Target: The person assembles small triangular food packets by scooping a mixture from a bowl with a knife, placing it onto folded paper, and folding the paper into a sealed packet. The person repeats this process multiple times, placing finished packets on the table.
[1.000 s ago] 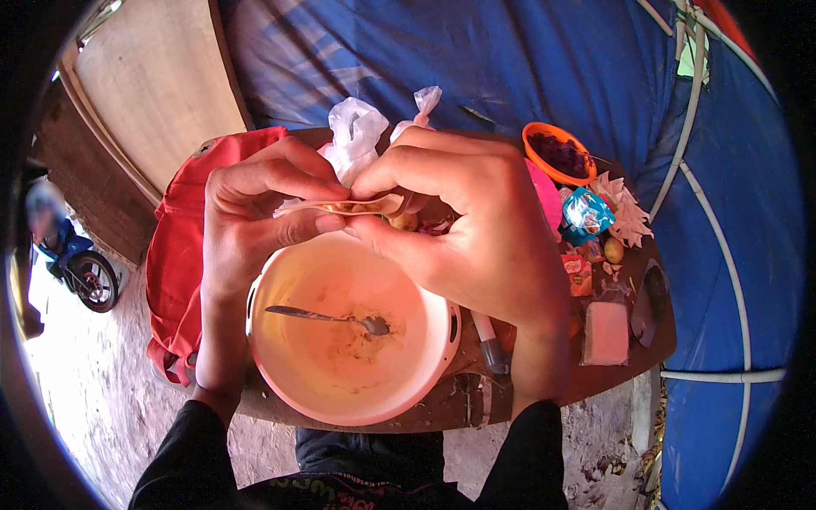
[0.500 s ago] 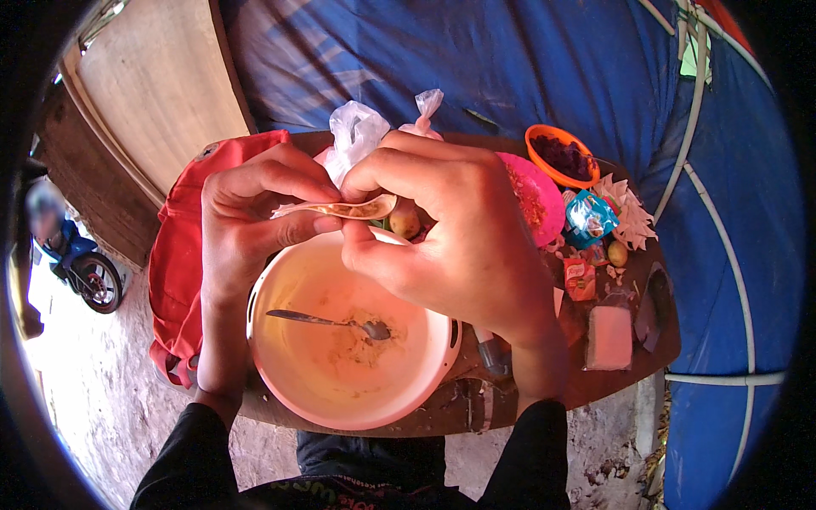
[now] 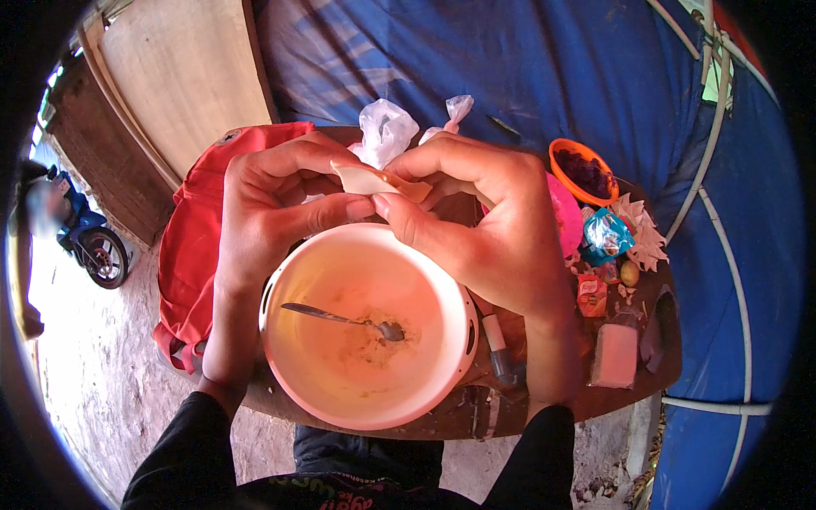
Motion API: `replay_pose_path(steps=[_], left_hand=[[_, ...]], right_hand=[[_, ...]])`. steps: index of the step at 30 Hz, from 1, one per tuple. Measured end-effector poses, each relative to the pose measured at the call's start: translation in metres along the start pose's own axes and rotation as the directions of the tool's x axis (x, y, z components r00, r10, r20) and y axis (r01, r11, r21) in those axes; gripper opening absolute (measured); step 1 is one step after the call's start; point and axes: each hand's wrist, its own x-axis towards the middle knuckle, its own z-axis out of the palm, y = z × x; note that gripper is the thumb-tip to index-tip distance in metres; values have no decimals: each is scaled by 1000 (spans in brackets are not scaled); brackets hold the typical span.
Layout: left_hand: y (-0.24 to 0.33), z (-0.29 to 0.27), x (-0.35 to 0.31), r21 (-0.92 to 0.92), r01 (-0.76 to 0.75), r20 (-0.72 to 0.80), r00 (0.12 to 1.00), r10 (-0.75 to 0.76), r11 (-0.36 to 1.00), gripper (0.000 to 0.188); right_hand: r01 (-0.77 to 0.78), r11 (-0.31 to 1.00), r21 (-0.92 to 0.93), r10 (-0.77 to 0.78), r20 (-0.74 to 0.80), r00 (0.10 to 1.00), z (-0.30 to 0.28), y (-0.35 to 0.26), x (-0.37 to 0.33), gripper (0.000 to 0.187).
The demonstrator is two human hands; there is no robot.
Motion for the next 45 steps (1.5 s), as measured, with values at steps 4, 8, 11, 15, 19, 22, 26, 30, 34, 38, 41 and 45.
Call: replay_pose_path(steps=[4, 8, 11, 15, 19, 22, 26, 30, 34, 38, 41, 45], left_hand=[[1, -1, 0, -95, 65, -11, 998, -66, 993, 22], [0, -1, 2, -39, -16, 20, 1000, 17, 999, 22], [1, -4, 2, 23, -53, 56, 997, 51, 998, 19], [1, -9, 1, 40, -36, 55, 998, 33, 999, 15], [-1, -12, 3, -36, 17, 39, 999, -16, 999, 12], [-2, -10, 4, -49, 65, 37, 997, -63, 997, 15], [-2, -1, 3, -147, 48, 0, 999, -49, 988, 22], [3, 3, 4, 71, 22, -36, 999, -19, 997, 36], [7, 7, 1, 391, -5, -66, 997, 33, 920, 45], [3, 7, 1, 398, -54, -65, 994, 86, 916, 43], [-2, 3, 4, 341, -40, -94, 993, 77, 939, 32], [-8, 1, 5, 319, -81, -120, 985, 125, 944, 21]], right_hand=[[-21, 999, -30, 20, -37, 999, 1, 3, -2, 13], [59, 988, -142, -64, -30, 998, -1, 5, -2, 18], [187, 946, -264, -190, 13, 982, -2, 6, -1, 19], [247, 899, -362, -261, 9, 965, -3, 3, -2, 18], [251, 924, -290, -262, 1, 965, -4, 3, 0, 17], [214, 930, -299, -233, -29, 972, -3, 4, 0, 15], [175, 917, -360, -192, -11, 981, -3, 5, 1, 17], [146, 970, -193, -161, -68, 985, 0, 8, 2, 17], [195, 951, -239, -209, -34, 977, -1, 11, 5, 18], [189, 963, -193, -199, -31, 980, -6, 12, 7, 22], [138, 990, -32, -141, -106, 984, -5, 12, 6, 26], [343, 896, -282, -370, -51, 927, -3, 13, 9, 26]])
